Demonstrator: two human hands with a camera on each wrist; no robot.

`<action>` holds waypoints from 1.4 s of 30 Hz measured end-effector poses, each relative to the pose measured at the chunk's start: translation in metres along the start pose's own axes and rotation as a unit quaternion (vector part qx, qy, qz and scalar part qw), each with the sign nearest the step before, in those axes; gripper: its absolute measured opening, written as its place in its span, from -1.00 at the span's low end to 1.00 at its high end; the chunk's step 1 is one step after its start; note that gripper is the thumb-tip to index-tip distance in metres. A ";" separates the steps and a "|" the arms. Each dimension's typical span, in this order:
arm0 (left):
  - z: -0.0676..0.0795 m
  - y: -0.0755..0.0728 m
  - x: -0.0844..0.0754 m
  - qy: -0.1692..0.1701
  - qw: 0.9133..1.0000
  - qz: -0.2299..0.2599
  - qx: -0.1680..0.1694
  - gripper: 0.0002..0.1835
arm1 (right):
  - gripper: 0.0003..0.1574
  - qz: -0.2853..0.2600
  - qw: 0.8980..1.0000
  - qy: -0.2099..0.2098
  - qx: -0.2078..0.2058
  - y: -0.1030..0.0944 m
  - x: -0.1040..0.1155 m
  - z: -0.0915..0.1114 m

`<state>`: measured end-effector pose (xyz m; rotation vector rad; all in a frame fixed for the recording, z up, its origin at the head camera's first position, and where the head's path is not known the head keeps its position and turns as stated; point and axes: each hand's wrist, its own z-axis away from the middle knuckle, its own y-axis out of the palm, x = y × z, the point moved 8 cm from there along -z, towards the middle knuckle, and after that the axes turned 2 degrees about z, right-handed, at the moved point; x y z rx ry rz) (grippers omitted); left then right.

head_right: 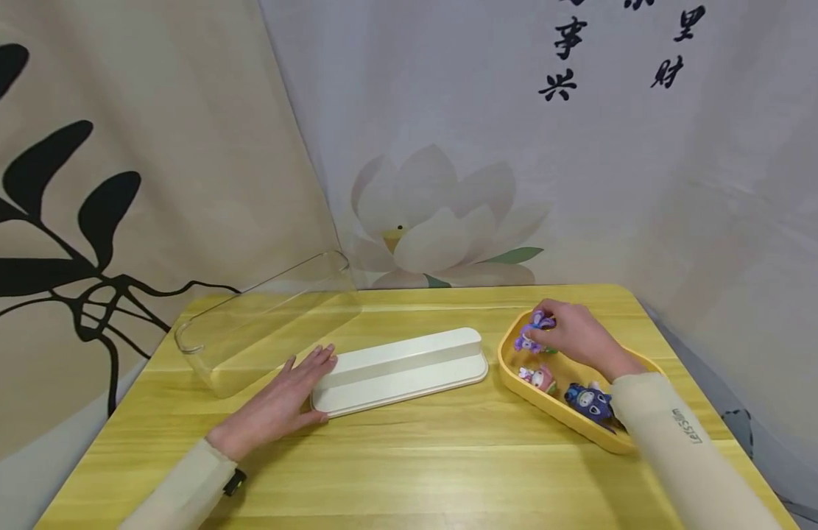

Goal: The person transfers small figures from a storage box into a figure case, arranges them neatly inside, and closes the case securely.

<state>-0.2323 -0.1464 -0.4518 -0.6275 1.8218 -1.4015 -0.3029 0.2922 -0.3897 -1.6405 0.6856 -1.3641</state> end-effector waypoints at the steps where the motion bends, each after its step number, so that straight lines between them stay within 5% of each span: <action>1: 0.000 0.000 0.000 0.002 1.000 -0.003 0.002 0.04 | -0.62 -0.004 1.000 0.001 -0.007 -0.005 0.002 0.002; 10: 0.002 -0.004 -0.002 0.033 0.999 -0.015 0.008 0.04 | -0.63 -0.049 0.997 -0.018 -0.056 -0.030 0.025 0.017; 18: 0.003 -0.005 -0.001 0.050 0.999 -0.013 -0.005 0.05 | -0.58 -0.099 0.991 -0.044 -0.075 -0.029 0.061 0.026; 24: 0.002 -0.005 0.001 0.054 0.998 -0.002 -0.011 0.06 | -0.46 -0.168 0.982 -0.055 -0.073 -0.013 0.088 0.028; 42: 0.011 -0.006 0.017 0.043 0.998 0.039 0.005 0.00 | -0.66 -0.258 0.958 -0.122 -0.025 0.064 0.169 0.006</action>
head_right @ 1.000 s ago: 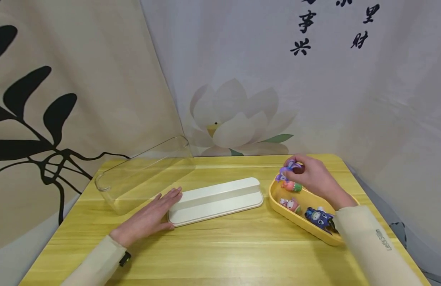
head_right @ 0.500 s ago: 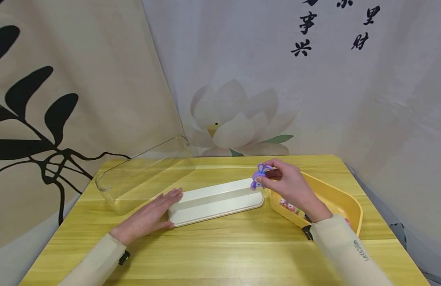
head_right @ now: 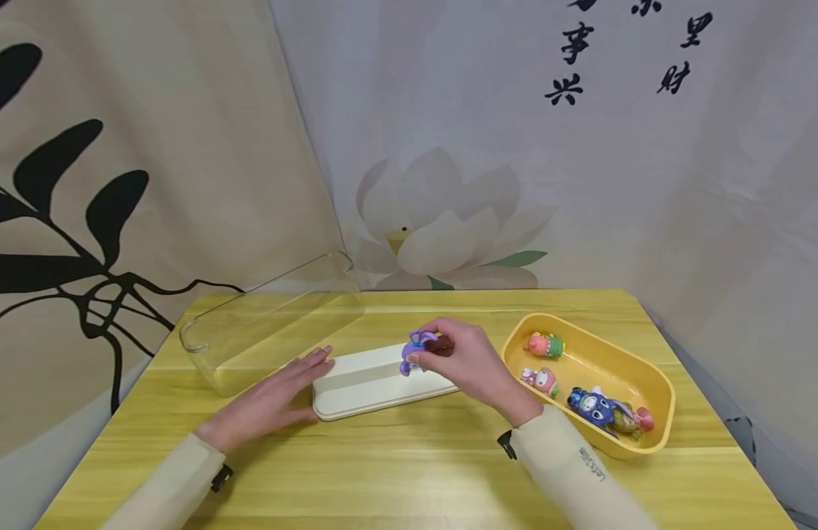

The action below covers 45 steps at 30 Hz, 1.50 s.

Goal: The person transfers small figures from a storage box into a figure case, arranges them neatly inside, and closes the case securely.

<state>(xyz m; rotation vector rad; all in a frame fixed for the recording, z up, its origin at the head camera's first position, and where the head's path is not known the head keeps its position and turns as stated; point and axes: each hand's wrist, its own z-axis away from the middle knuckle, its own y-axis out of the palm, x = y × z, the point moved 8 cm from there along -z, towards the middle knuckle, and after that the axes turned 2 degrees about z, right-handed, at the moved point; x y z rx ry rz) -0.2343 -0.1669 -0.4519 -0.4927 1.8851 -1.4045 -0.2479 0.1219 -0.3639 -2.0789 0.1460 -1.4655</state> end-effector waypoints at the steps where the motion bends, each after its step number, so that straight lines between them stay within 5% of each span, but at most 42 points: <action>1: 0.001 -0.001 0.001 -0.001 1.000 0.000 0.004 -0.01 | -0.66 -0.003 1.000 0.000 0.002 0.005 0.001 -0.002; 12: 0.004 -0.002 0.003 -0.004 1.000 0.000 0.010 -0.04 | -0.69 -0.042 0.998 -0.026 0.038 0.065 0.006 -0.025; 24: 0.005 -0.001 0.003 -0.010 1.000 0.014 0.014 -0.06 | -0.69 0.015 0.997 -0.031 0.067 0.118 0.003 -0.042; 45: 0.004 -0.001 0.002 0.001 0.999 0.031 0.012 -0.03 | -0.74 0.102 0.992 -0.034 0.071 0.145 -0.004 -0.047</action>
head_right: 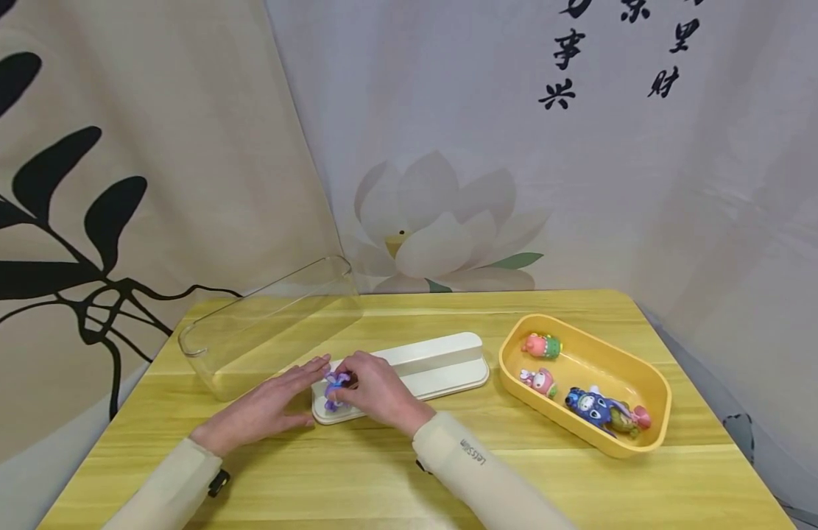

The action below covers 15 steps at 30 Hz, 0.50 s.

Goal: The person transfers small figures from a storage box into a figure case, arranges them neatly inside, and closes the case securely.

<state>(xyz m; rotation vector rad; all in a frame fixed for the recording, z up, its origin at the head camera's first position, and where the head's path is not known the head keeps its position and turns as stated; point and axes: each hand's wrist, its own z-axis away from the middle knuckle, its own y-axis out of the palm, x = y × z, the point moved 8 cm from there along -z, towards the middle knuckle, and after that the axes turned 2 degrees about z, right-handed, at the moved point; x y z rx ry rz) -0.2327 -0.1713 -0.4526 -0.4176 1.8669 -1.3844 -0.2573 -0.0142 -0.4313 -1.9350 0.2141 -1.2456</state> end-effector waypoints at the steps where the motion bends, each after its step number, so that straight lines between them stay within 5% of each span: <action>1: 0.000 0.000 0.001 -0.002 1.000 0.001 0.001 -0.03 | -0.74 0.005 1.000 -0.001 0.000 0.000 0.000 0.000; 15: -0.005 0.002 -0.002 -0.020 0.999 0.022 -0.015 0.01 | -0.54 0.064 0.998 0.005 -0.011 -0.004 0.000 0.001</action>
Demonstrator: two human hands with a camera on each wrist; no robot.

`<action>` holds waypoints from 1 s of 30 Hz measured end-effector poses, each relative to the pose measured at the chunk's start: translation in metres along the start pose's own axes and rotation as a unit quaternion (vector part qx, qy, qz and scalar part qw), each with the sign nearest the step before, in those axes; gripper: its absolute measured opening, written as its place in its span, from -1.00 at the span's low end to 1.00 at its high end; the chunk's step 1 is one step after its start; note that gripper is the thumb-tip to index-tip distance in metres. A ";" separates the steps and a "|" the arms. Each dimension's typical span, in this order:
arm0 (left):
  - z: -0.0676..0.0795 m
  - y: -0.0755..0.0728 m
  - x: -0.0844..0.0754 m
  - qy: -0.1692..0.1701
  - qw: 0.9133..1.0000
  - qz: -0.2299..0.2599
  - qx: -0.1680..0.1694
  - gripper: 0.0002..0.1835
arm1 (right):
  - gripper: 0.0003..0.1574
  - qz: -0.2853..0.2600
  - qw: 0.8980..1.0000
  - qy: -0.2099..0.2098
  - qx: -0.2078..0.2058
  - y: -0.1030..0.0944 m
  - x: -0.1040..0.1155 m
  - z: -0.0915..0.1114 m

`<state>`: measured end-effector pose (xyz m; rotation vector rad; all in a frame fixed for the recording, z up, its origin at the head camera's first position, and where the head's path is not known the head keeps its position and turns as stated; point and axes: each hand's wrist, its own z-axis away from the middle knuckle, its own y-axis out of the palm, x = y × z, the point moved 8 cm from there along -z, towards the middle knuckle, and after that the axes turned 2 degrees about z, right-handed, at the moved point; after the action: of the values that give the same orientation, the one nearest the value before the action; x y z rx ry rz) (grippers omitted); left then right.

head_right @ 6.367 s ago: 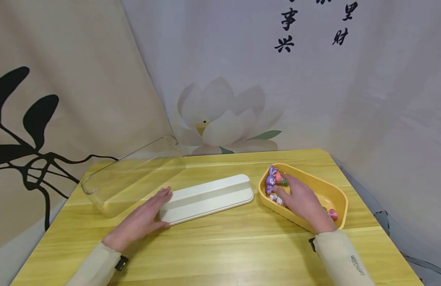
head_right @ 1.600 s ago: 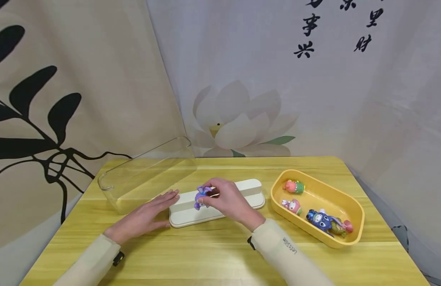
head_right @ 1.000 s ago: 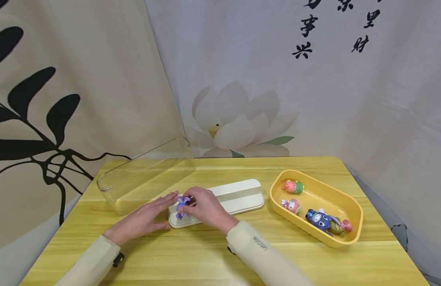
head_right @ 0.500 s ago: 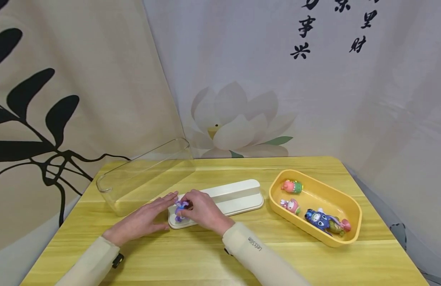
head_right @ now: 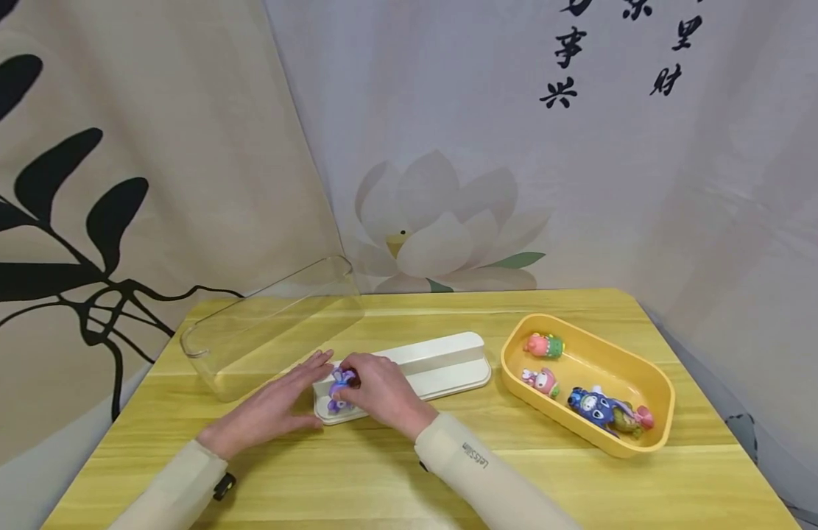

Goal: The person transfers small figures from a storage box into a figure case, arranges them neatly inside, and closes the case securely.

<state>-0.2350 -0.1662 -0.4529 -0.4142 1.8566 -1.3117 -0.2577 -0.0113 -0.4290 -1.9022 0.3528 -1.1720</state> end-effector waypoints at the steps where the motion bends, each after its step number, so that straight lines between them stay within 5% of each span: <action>1: -0.002 0.002 -0.002 -0.003 1.000 0.004 0.005 0.04 | -0.51 -0.004 1.000 0.001 -0.001 -0.002 -0.001 0.002; 9: -0.013 0.013 -0.006 0.001 1.000 0.001 0.027 0.11 | -0.38 -0.007 1.000 0.015 -0.008 -0.034 -0.009 0.023; 21: -0.008 0.008 -0.005 0.006 0.999 -0.040 0.024 0.04 | -0.44 0.068 0.993 0.016 -0.094 -0.125 -0.037 0.090; 30: -0.010 0.009 -0.005 0.010 0.999 -0.032 0.019 0.04 | -0.29 0.105 0.987 0.076 -0.091 -0.178 -0.073 0.140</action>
<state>-0.2375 -0.1530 -0.4576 -0.4456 1.8449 -1.3969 -0.2120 0.2117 -0.3614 -1.8811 0.7478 -1.1781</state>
